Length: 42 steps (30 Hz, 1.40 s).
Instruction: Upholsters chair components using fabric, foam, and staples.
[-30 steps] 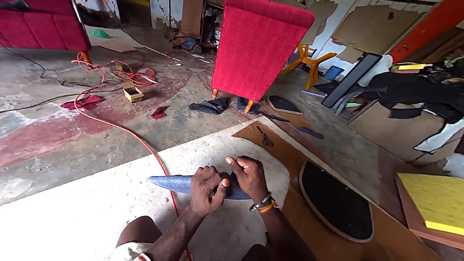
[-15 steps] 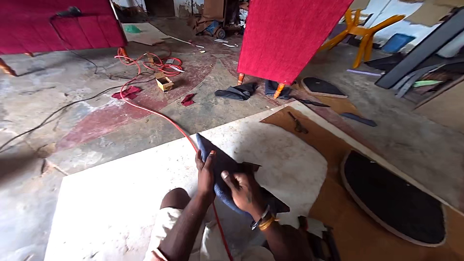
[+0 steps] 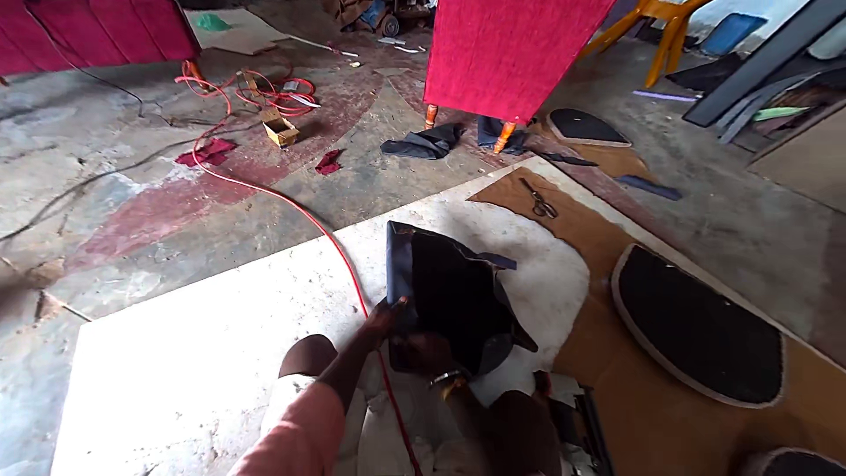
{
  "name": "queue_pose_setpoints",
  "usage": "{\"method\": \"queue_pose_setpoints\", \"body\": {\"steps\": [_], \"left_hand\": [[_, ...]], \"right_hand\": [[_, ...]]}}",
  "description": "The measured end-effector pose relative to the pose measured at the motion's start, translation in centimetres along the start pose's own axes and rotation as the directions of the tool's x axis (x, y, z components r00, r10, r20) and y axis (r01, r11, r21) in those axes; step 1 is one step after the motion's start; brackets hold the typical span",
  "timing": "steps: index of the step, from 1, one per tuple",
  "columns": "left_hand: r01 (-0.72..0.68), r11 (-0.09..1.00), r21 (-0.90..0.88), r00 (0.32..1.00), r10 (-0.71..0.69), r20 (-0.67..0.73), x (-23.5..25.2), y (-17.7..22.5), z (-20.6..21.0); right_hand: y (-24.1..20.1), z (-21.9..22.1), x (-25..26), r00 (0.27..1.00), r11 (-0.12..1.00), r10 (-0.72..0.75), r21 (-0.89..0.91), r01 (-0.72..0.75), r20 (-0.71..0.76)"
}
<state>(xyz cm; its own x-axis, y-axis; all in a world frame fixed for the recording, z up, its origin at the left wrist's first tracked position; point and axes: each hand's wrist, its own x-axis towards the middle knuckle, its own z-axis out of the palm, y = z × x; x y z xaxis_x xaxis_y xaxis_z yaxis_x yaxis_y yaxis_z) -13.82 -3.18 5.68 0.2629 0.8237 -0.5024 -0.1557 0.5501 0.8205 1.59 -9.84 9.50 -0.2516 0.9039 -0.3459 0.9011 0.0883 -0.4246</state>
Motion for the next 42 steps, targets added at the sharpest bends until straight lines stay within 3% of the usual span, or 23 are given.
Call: {"method": "queue_pose_setpoints", "body": {"steps": [3,6,9,11,13,16,19,21,23,24,26,28,30,31,35,37,40,42], "left_hand": [[0.092,0.95,0.297,0.995,-0.098,0.005,4.6,-1.3,1.7],[0.133,0.849,0.511,0.979,-0.194,0.068,4.7,-3.1,0.6],[-0.065,0.635,0.77,0.989,-0.064,0.136,3.0,-5.4,-1.2],[-0.088,0.469,0.879,0.994,-0.019,0.11,2.7,-5.1,-0.2],[-0.106,0.316,0.943,0.994,0.045,0.097,3.6,-5.2,1.3],[-0.267,0.205,0.942,0.929,0.314,0.195,6.5,-7.6,2.0],[-0.331,0.188,0.925,0.893,0.378,0.243,7.7,-8.9,1.2],[-0.315,0.194,0.929,0.905,0.354,0.233,7.7,-9.1,0.9],[-0.288,0.198,0.937,0.93,0.291,0.224,8.0,-8.8,0.6],[-0.284,0.201,0.937,0.934,0.278,0.224,8.0,-8.9,0.5],[-0.282,0.199,0.938,0.937,0.268,0.225,7.9,-8.8,0.6],[-0.284,0.202,0.937,0.939,0.258,0.229,7.9,-8.5,0.5],[-0.299,0.218,0.929,0.935,0.262,0.239,7.9,-8.5,0.3],[-0.306,0.215,0.928,0.932,0.268,0.245,8.0,-8.6,0.2],[-0.315,0.211,0.925,0.931,0.259,0.258,7.9,-8.3,0.1],[-0.321,0.24,0.916,0.929,0.27,0.254,8.0,-8.5,-0.1],[-0.322,0.265,0.909,0.931,0.265,0.253,8.1,-8.8,-0.3],[-0.335,0.278,0.9,0.928,0.262,0.264,8.1,-8.8,-0.4]], "right_hand": [[3.8,-1.3,3.5,0.987,0.988,0.142,-0.063,-0.138,0.071],[6.6,-0.8,6.4,0.975,0.976,0.163,-0.17,-0.137,0.148],[8.0,1.5,8.2,0.971,0.966,0.158,-0.23,-0.114,0.179],[8.3,2.2,8.7,0.979,0.968,0.148,-0.225,-0.114,0.138],[8.5,2.5,8.6,0.981,0.968,0.154,-0.22,-0.124,0.122],[8.5,2.5,8.7,0.981,0.966,0.169,-0.214,-0.145,0.098],[9.0,2.8,9.1,0.989,0.98,0.131,-0.16,-0.119,0.067],[9.9,1.9,8.5,0.989,0.99,0.134,0.035,-0.136,0.058],[11.7,0.0,6.2,0.973,0.955,0.178,0.264,-0.136,-0.144],[13.0,-1.4,4.2,0.945,0.945,0.226,0.288,-0.154,-0.237],[17.1,-3.8,-1.2,0.849,0.921,0.353,0.308,-0.24,-0.393],[21.9,-4.6,-7.3,0.691,0.825,0.56,0.378,-0.419,-0.456],[25.3,-3.6,-12.7,0.554,0.666,0.744,0.357,-0.655,-0.373],[26.3,-2.4,-14.7,0.522,0.607,0.791,0.305,-0.734,-0.318],[26.4,3.0,-18.9,0.629,0.701,0.701,0.159,-0.695,-0.337],[27.6,5.0,-19.1,0.611,0.703,0.691,0.16,-0.693,-0.387],[31.8,7.1,-17.4,0.606,0.677,0.67,0.018,-0.736,-0.429],[31.8,3.9,-16.3,0.638,0.645,0.752,-0.017,-0.764,-0.167]]}}
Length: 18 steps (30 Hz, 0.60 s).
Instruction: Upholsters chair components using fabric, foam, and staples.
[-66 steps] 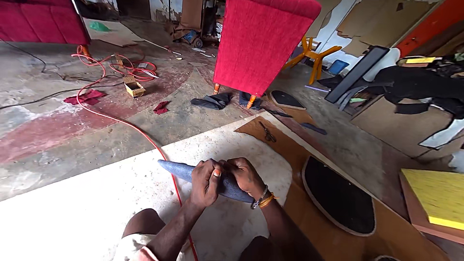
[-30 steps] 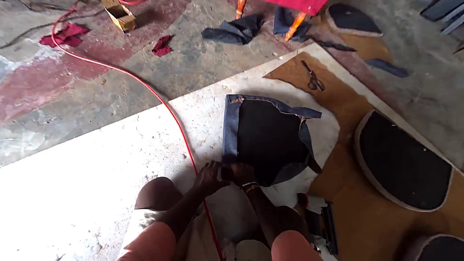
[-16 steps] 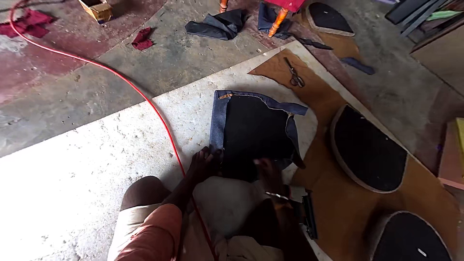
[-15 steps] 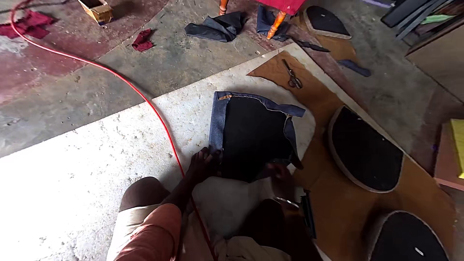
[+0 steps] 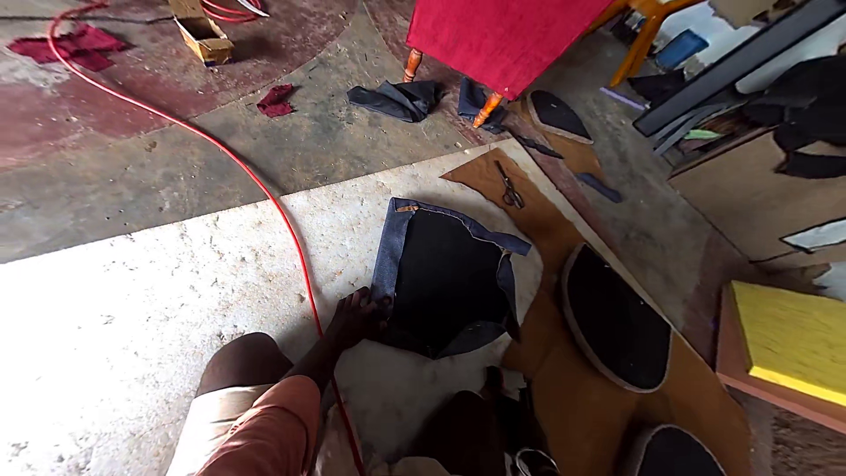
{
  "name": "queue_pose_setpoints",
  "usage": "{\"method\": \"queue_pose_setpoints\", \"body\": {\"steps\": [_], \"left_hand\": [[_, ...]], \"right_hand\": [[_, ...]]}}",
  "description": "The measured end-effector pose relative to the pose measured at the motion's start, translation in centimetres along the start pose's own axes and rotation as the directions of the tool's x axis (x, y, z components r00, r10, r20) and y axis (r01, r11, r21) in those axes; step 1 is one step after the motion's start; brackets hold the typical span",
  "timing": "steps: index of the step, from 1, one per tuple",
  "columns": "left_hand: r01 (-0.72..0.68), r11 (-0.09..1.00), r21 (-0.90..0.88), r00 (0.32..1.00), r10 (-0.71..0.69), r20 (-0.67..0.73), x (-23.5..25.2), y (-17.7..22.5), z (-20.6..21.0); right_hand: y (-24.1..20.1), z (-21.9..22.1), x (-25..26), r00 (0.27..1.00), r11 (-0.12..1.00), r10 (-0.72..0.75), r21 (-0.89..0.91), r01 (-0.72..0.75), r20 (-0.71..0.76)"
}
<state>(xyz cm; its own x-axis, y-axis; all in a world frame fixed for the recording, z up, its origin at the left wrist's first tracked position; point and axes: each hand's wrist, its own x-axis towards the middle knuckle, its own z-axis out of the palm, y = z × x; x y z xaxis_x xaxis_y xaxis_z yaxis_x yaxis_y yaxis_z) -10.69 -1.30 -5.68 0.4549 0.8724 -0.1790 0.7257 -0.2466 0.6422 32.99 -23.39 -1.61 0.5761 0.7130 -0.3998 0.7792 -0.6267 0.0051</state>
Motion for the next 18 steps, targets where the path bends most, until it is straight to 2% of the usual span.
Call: {"method": "queue_pose_setpoints", "body": {"steps": [2,3,4,5,6,7,9,10,11,14,18], "left_hand": [[-0.015,1.0,-0.016,1.0,0.014,-0.011,0.1,0.0,-0.2],[-0.019,1.0,-0.022,1.0,0.018,-0.012,0.2,0.0,-0.4],[-0.013,0.999,-0.036,1.0,0.013,-0.008,0.1,0.0,-0.5],[-0.007,0.998,-0.066,1.0,0.006,-0.005,-0.1,0.1,-0.6],[-0.002,0.996,-0.085,1.0,0.002,-0.003,-0.1,0.1,-0.7],[-0.005,0.996,-0.094,1.0,0.004,-0.005,0.0,0.0,-0.8],[-0.021,0.996,-0.083,0.999,0.019,-0.025,0.3,-0.2,-0.7],[-0.029,0.997,-0.076,0.999,0.026,-0.034,0.4,-0.3,-0.6],[-0.029,0.997,-0.077,0.999,0.026,-0.038,0.4,-0.2,-0.6],[-0.03,0.997,-0.068,0.999,0.028,-0.035,0.6,-0.3,-0.5],[-0.038,0.994,-0.101,0.999,0.036,-0.028,0.3,0.0,-0.9]], "right_hand": [[-0.7,-4.4,-0.3,0.993,0.985,0.064,0.155,-0.079,0.103],[-1.0,-6.4,-1.0,0.993,0.955,0.09,0.277,-0.109,0.081],[-1.5,-8.4,-2.1,0.993,0.906,0.103,0.406,-0.12,0.063],[-2.5,-10.4,-3.7,0.994,0.809,0.085,0.578,-0.113,0.075],[-3.9,-12.3,-5.7,0.994,0.662,0.029,0.743,-0.098,0.106],[-5.7,-13.9,-7.8,0.987,0.456,-0.068,0.884,-0.099,0.146],[-10.0,-15.3,-11.0,0.95,0.064,-0.264,0.985,-0.157,0.169],[-12.6,-15.3,-12.4,0.935,-0.057,-0.322,0.982,-0.178,0.151],[-15.2,-14.6,-13.5,0.92,-0.111,-0.368,0.976,-0.188,0.135],[-22.2,-10.0,-15.6,0.893,-0.073,-0.416,0.973,-0.219,0.17],[-28.3,-4.5,-16.0,0.909,0.061,-0.249,0.942,-0.329,0.334]]}}
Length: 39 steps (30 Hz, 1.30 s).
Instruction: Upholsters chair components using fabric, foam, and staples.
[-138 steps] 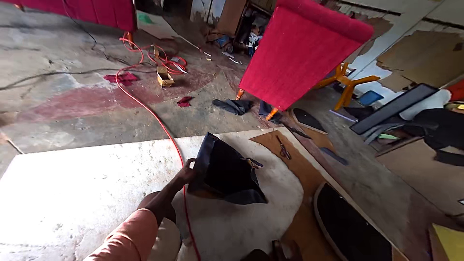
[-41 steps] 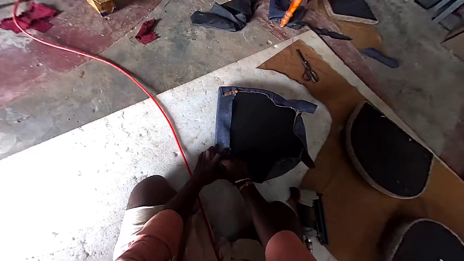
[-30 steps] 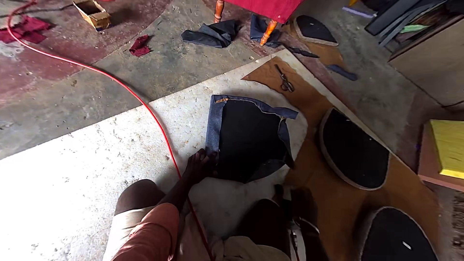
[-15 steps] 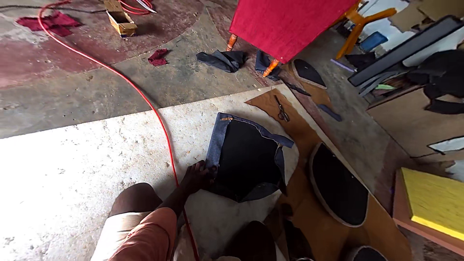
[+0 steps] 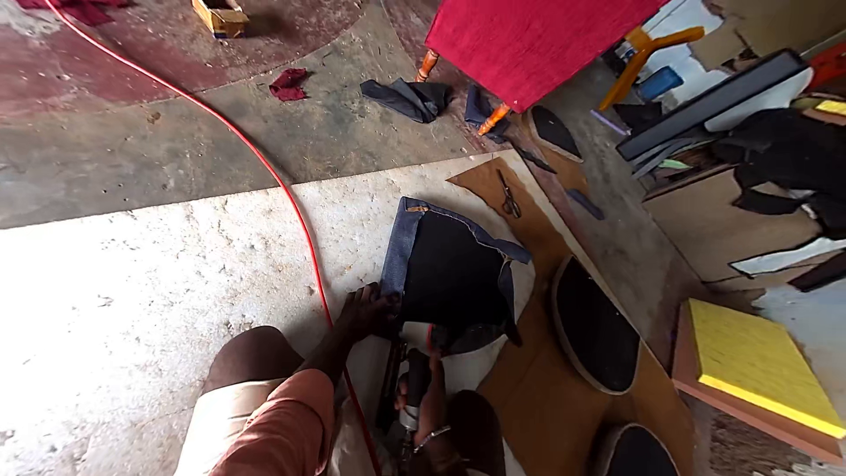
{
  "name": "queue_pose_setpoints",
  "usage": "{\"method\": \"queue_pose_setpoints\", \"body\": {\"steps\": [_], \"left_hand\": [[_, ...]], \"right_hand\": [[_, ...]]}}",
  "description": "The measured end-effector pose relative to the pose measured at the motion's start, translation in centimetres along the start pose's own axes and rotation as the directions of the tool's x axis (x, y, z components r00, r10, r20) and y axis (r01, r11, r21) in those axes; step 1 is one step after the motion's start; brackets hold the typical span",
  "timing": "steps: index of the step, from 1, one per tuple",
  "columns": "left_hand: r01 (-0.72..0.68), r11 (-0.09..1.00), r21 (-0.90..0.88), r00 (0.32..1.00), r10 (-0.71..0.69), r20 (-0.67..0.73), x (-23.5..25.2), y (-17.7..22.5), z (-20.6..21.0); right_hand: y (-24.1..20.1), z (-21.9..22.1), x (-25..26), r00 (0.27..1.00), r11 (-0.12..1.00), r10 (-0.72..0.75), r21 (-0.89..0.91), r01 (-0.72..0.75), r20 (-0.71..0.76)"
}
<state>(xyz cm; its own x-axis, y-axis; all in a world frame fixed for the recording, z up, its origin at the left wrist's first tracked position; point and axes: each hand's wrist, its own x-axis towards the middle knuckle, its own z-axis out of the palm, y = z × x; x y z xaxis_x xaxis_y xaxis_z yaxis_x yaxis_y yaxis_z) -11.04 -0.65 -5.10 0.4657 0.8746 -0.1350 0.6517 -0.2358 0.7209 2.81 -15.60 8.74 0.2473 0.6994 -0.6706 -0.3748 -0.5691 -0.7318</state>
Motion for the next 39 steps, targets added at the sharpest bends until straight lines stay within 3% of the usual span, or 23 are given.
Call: {"method": "queue_pose_setpoints", "body": {"steps": [8,17,22,24,27,31,33,37,39], "left_hand": [[-0.012,1.0,0.008,1.0,0.012,0.005,0.1,-0.3,0.3],[0.021,0.999,-0.027,1.0,-0.021,0.002,0.7,-0.3,0.3],[0.038,0.999,-0.007,0.999,-0.038,0.005,0.7,-0.2,0.1],[0.023,1.0,0.019,1.0,-0.023,-0.015,0.6,-0.2,0.1],[-0.003,0.999,0.048,0.999,0.005,-0.046,0.7,0.0,-0.1],[-0.015,0.982,0.19,0.991,0.039,-0.125,0.2,1.0,0.2],[-0.069,0.958,0.277,0.98,0.117,-0.16,0.0,2.2,0.1],[-0.312,0.91,0.275,0.945,0.326,-0.009,-1.0,5.9,-0.1],[-0.358,0.901,0.244,0.933,0.335,0.135,-1.7,8.4,0.4]], "right_hand": [[2.9,1.7,3.4,0.994,0.95,-0.088,-0.304,0.066,-0.058],[3.9,2.1,4.4,0.974,0.869,-0.225,-0.452,0.201,0.0],[2.9,1.4,5.1,0.986,0.842,-0.165,-0.517,0.153,0.022],[1.5,2.1,4.8,0.994,0.875,-0.107,-0.477,0.088,-0.013],[0.0,2.1,3.6,0.997,0.974,-0.025,-0.226,0.007,-0.078],[0.3,-1.3,-0.2,0.979,0.982,-0.175,0.046,0.181,-0.104],[0.2,-3.6,-1.1,0.94,0.957,-0.254,0.084,0.279,-0.226],[-0.1,-7.6,0.2,0.79,0.956,-0.181,0.083,0.28,-0.586],[0.3,-8.9,1.5,0.738,0.967,-0.125,0.083,0.239,-0.663]]}}
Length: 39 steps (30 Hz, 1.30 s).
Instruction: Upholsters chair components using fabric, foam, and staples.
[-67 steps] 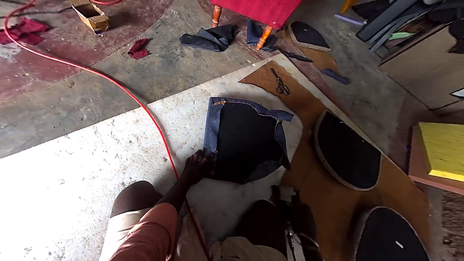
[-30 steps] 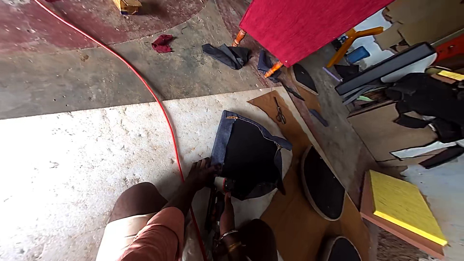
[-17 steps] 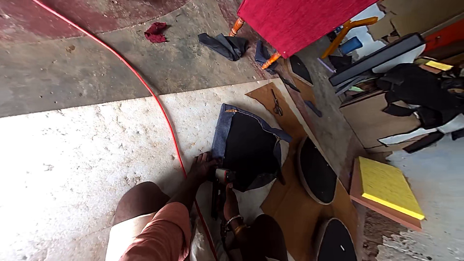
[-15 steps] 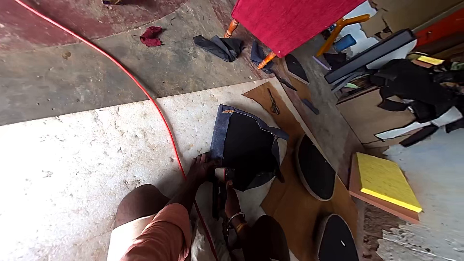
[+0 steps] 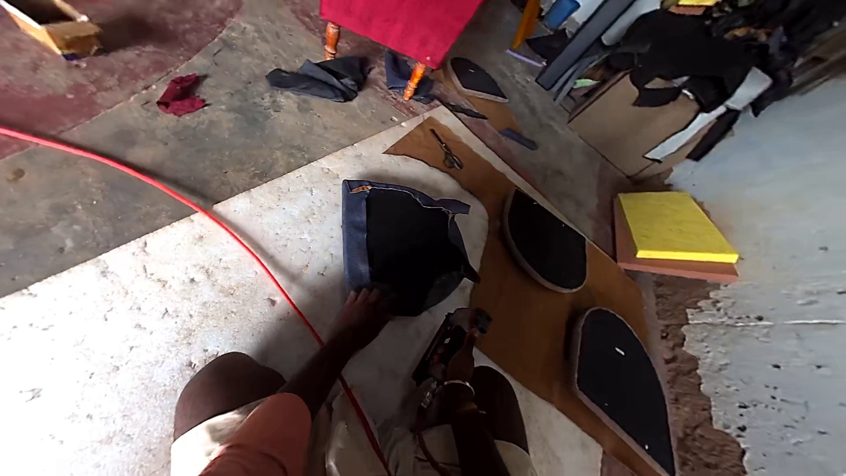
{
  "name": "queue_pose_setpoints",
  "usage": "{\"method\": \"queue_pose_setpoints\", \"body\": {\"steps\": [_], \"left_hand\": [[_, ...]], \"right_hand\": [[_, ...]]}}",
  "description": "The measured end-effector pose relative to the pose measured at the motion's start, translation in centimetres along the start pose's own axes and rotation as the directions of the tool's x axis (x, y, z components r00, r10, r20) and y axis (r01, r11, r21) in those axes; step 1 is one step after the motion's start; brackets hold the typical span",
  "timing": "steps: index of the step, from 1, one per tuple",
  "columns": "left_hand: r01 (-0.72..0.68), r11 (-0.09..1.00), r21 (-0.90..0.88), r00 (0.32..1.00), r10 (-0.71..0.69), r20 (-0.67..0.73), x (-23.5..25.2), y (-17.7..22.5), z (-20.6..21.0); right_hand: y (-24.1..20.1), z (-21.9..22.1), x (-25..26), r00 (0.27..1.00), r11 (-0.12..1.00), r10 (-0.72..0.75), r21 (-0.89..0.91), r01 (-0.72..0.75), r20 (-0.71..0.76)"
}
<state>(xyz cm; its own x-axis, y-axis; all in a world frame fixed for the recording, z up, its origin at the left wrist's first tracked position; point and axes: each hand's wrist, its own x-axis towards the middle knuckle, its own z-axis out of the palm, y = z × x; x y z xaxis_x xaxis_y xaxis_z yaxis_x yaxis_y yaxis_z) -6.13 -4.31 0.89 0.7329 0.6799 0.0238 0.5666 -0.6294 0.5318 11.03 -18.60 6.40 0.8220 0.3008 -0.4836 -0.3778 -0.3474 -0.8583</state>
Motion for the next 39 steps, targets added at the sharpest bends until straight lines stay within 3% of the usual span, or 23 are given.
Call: {"method": "queue_pose_setpoints", "body": {"steps": [5,9,15,18,22,24,28,31,34,39], "left_hand": [[0.065,0.995,0.069,0.968,-0.08,0.239,2.7,5.2,0.6],[0.018,0.961,0.275,0.905,-0.132,0.404,6.2,6.7,1.8],[-0.245,0.959,0.144,0.789,0.111,0.604,9.2,5.6,2.1],[-0.216,0.976,0.025,0.778,0.156,0.609,10.1,3.6,2.8],[-0.042,0.991,-0.127,0.784,0.111,0.611,10.8,2.9,2.1],[-0.029,0.984,-0.176,0.824,0.124,0.553,10.7,2.5,2.5],[-0.059,0.992,-0.116,0.965,0.086,0.25,9.2,2.7,4.0],[0.018,0.999,-0.042,0.973,-0.008,0.232,9.5,3.2,4.4],[0.019,0.999,-0.047,0.973,-0.007,0.231,10.0,3.4,4.3],[0.089,0.996,-0.015,0.949,-0.081,0.303,11.0,3.8,3.7]], "right_hand": [[3.3,-0.8,1.7,0.999,0.989,0.038,-0.141,-0.033,0.032],[4.3,-1.3,2.5,0.989,0.992,0.126,-0.022,-0.124,0.075],[4.4,-2.1,3.7,0.978,0.985,0.167,0.014,-0.17,0.128],[4.0,-1.9,3.7,0.968,0.977,0.213,-0.006,-0.214,0.132],[3.5,-2.1,3.3,0.957,0.972,0.235,-0.051,-0.229,0.173],[3.6,-2.0,3.1,0.96,0.975,0.221,-0.036,-0.218,0.171],[3.8,-1.8,2.7,0.978,0.983,0.169,0.048,-0.176,0.121],[4.7,-2.2,2.1,0.983,0.993,0.064,0.089,-0.08,0.174],[5.0,-2.0,1.4,0.949,0.995,-0.085,0.083,0.063,0.302],[4.9,-0.7,1.9,0.894,0.993,-0.113,0.021,0.115,0.434]]}}
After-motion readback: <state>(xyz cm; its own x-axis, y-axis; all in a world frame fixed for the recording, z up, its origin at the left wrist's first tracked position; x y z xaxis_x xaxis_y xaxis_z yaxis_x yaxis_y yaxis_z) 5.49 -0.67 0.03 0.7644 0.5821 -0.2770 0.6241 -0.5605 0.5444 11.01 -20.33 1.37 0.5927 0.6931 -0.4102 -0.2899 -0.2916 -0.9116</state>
